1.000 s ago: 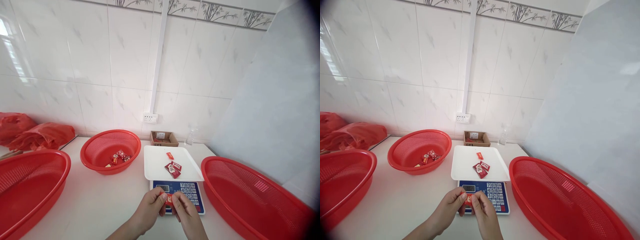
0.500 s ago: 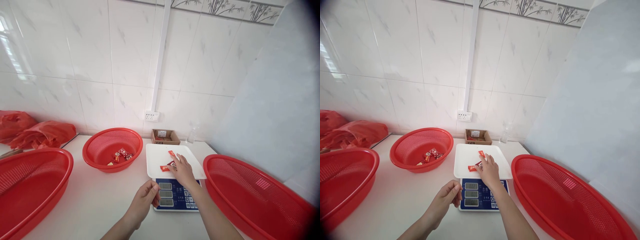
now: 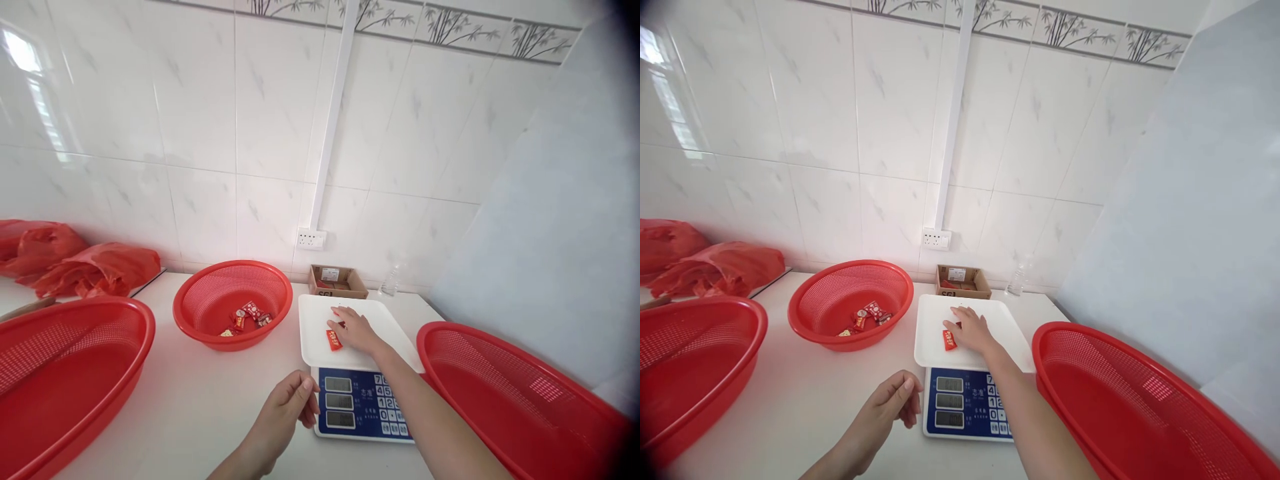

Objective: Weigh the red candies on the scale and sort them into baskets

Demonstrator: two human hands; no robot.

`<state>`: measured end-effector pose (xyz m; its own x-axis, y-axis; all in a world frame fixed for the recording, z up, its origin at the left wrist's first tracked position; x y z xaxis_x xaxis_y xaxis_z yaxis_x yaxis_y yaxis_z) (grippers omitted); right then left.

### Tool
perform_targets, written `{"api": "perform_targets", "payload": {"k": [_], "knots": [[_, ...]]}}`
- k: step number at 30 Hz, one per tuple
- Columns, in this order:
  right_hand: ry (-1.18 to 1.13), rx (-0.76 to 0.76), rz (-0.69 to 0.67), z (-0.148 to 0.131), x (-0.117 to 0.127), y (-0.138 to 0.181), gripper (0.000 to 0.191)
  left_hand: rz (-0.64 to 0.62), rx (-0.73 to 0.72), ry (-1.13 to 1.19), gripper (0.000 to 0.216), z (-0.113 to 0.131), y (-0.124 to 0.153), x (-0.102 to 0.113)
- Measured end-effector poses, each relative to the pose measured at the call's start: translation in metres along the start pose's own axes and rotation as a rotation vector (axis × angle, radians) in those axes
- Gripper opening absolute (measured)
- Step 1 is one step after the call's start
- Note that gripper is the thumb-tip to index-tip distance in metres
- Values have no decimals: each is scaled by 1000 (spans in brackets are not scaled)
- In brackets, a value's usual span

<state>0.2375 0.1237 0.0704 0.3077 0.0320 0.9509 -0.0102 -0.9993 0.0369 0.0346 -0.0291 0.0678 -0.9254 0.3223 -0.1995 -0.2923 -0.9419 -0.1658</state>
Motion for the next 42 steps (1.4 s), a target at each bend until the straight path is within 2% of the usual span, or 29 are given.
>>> {"api": "perform_targets", "payload": {"k": [3, 6, 10, 16, 19, 22, 25, 29, 32, 38, 40, 42], "knots": [[-22, 118, -12, -3, -1, 10, 63, -2, 5, -1, 41, 1, 1, -1], [-128, 199, 48, 0, -1, 17, 48, -12, 13, 3, 42, 1, 1, -5], [-235, 156, 131, 8, 2, 19, 42, -28, 22, -2, 44, 0, 3, -9], [-96, 214, 160, 7, 6, 29, 45, -42, 12, -9, 44, 4, 4, -11], [-95, 251, 159, 5, 7, 33, 35, -53, 8, -10, 44, 3, 4, -13], [-88, 295, 156, 5, 8, 34, 39, -68, 9, -3, 45, 0, 4, -13], [-57, 288, 154, 8, 11, 33, 44, -70, 12, -1, 45, 0, 5, -14], [-58, 231, 165, 12, 11, 35, 41, -72, 13, -7, 45, 3, 5, -15], [-52, 175, 106, 12, 7, 39, 45, -80, 17, 4, 45, 2, 6, -17], [-94, 217, 99, 10, 11, 51, 25, -99, 19, -19, 43, -1, 8, -15], [-88, 194, 107, 15, 14, 53, 29, -111, 32, -30, 45, -1, 9, -15], [-91, 130, 123, 22, 15, 54, 42, -130, 47, -33, 47, -1, 9, -16]]}}
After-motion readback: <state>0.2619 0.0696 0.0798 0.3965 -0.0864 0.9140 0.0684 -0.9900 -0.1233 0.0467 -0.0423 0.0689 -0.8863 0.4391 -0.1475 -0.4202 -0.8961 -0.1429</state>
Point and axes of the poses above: each hand's wrist, its own y-axis away from the middle knuckle, its own x-axis out of the back of the hand, z = x × y, the point moved 1 cm from there along -y, towards the middle knuckle, and after that the axes turned 12 degrees about -x, right-handed, at the moved point
